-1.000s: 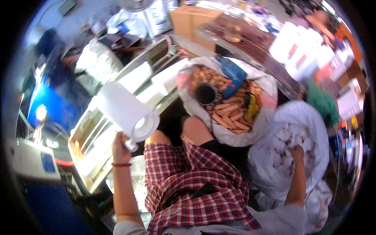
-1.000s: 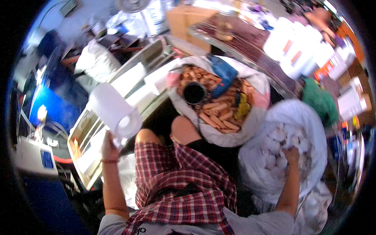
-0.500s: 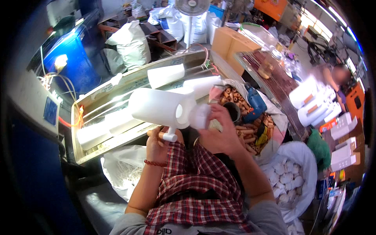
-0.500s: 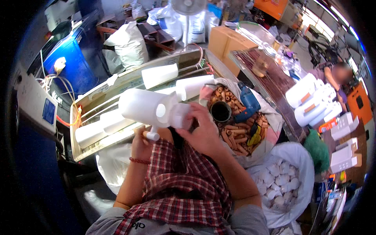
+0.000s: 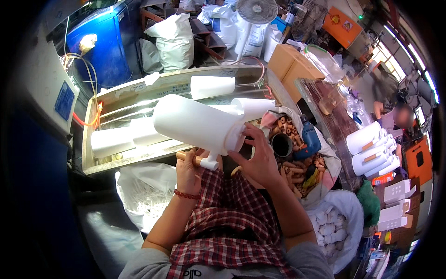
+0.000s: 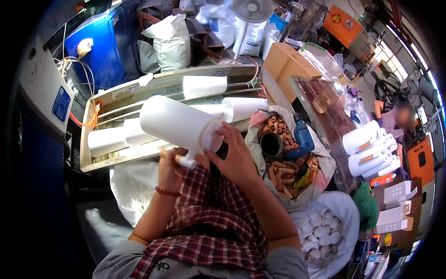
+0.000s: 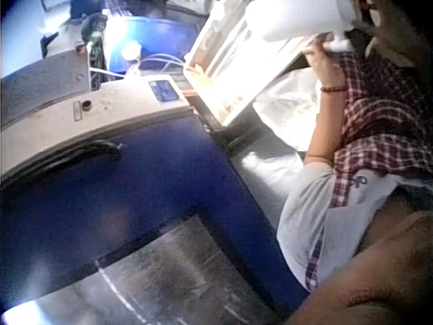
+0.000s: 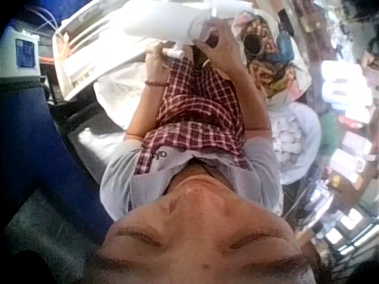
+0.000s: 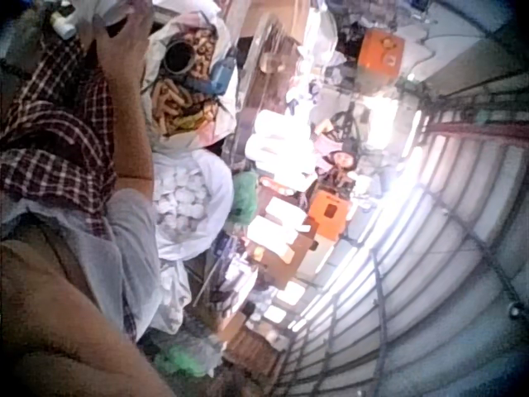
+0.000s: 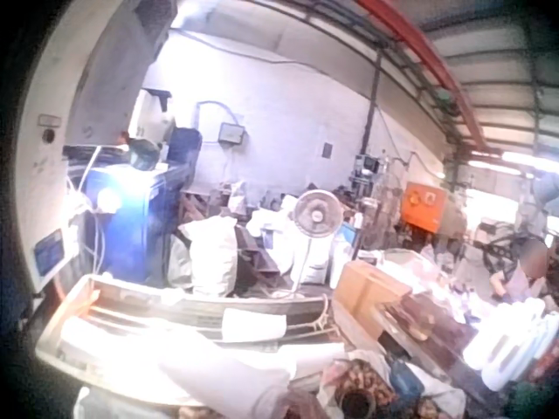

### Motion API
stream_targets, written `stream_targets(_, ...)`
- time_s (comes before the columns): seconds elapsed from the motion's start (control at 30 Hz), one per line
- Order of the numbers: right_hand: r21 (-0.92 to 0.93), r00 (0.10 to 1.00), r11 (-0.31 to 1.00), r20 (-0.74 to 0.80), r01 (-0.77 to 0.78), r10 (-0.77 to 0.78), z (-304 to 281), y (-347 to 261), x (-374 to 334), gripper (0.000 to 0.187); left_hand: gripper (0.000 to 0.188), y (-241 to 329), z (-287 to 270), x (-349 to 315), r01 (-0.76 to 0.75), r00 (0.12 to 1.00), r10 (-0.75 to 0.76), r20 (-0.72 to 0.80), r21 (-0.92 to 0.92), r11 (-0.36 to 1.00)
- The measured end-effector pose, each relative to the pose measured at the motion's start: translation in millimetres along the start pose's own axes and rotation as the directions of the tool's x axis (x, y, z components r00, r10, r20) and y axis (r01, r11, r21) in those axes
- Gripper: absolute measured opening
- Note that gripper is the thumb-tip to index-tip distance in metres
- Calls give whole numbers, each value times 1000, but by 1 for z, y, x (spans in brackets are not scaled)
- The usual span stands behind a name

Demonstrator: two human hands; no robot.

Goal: The person cleans plastic container bodies with a cloth and uses a power drill to install wooden handles into pre-drilled holes.

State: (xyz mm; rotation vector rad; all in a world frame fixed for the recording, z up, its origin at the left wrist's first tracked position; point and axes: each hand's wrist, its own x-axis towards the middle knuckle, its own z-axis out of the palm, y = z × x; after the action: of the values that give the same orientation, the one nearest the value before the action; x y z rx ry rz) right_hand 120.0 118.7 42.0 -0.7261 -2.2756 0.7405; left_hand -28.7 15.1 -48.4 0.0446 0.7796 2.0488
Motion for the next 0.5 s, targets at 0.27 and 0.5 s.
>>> stream_targets(0.27, 123, 968, 963, -50, -238, 245, -1, 11, 6, 49, 25, 0, -6, 0, -10, 1000, 9, 9, 21, 1000)
stream_targets(0.5, 161, 962, 956, -86, -245, 261, 7, 30, 0, 52, 34, 2, -4, -3, -9, 1000, 10, -22, 40, 999)
